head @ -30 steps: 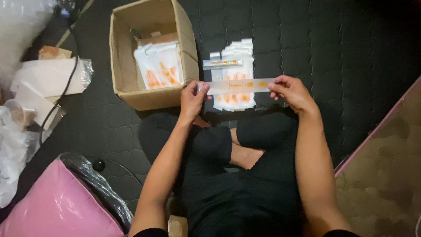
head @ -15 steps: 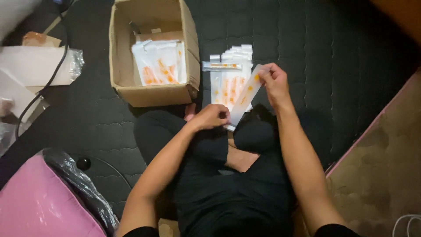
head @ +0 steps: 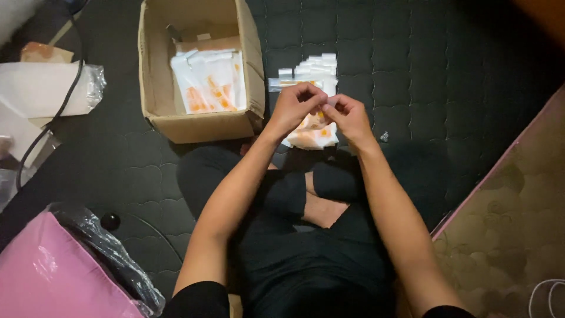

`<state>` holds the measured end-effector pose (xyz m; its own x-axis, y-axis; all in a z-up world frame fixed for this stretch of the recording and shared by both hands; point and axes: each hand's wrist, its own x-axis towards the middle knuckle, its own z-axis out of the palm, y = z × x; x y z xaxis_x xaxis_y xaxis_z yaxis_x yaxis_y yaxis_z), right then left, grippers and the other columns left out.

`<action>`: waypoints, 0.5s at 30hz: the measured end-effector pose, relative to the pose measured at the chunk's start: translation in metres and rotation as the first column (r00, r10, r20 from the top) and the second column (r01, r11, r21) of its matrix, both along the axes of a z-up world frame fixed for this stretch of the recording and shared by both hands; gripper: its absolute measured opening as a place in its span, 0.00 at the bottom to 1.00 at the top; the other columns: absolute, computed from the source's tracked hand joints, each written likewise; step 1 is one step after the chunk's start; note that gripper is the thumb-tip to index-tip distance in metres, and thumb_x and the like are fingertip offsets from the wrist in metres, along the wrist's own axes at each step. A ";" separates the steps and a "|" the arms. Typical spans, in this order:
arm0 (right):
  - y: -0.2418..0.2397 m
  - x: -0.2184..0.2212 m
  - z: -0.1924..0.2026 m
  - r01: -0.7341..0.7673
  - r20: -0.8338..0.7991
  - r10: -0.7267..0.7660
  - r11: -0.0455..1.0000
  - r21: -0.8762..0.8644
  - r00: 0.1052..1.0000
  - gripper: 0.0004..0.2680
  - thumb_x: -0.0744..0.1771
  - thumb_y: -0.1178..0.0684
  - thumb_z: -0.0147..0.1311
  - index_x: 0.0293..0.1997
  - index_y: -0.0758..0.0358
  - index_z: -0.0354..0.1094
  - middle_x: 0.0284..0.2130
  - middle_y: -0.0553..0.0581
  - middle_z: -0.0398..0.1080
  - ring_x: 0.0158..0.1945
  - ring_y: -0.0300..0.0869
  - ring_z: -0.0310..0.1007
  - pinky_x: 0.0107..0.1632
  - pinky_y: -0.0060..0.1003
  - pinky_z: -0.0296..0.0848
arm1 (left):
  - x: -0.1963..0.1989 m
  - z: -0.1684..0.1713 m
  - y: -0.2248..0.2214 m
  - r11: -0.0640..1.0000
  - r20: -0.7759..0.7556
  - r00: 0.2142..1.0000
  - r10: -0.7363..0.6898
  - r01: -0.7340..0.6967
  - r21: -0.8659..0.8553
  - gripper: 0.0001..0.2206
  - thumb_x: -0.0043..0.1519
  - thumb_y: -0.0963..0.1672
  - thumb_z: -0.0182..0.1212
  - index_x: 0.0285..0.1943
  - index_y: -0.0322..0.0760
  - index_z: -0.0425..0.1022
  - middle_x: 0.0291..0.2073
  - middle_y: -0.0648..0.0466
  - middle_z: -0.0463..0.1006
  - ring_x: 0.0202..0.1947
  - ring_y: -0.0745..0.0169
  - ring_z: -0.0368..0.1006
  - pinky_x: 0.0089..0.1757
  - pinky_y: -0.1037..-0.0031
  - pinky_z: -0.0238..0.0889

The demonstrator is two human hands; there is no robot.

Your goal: Organizing small packaged items by picking them from a stack on the floor and placing them into a cardboard box.

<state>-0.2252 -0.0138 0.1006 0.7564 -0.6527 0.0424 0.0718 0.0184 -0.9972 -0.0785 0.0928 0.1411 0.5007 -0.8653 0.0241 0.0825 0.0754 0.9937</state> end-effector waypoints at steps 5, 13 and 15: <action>0.003 -0.004 0.001 0.007 -0.062 -0.007 1.000 0.010 0.998 0.04 0.67 0.57 0.63 0.42 0.66 0.75 0.24 0.50 0.68 0.29 0.31 0.70 0.32 0.26 0.73 | 0.002 -0.020 -0.006 1.000 0.017 1.000 0.006 -0.006 0.003 0.03 0.57 0.38 0.69 0.37 0.30 0.82 0.24 0.45 0.81 0.24 0.65 0.77 0.27 0.78 0.74; 0.039 -0.019 -0.021 -0.017 -0.156 0.030 0.996 0.085 0.987 0.05 0.65 0.57 0.66 0.41 0.63 0.76 0.25 0.51 0.72 0.30 0.32 0.72 0.36 0.25 0.70 | 0.018 -0.042 -0.008 0.982 -0.100 0.978 0.183 -0.186 -0.020 0.06 0.58 0.41 0.72 0.39 0.31 0.83 0.23 0.47 0.80 0.24 0.67 0.75 0.26 0.80 0.71; 0.055 -0.029 -0.025 0.022 -0.228 0.027 0.977 0.211 0.973 0.05 0.64 0.57 0.67 0.41 0.62 0.76 0.25 0.49 0.73 0.30 0.31 0.72 0.37 0.25 0.71 | 0.021 -0.047 -0.009 0.977 -0.097 0.974 0.205 -0.210 -0.044 0.06 0.57 0.41 0.74 0.38 0.32 0.84 0.23 0.48 0.79 0.23 0.67 0.75 0.25 0.81 0.71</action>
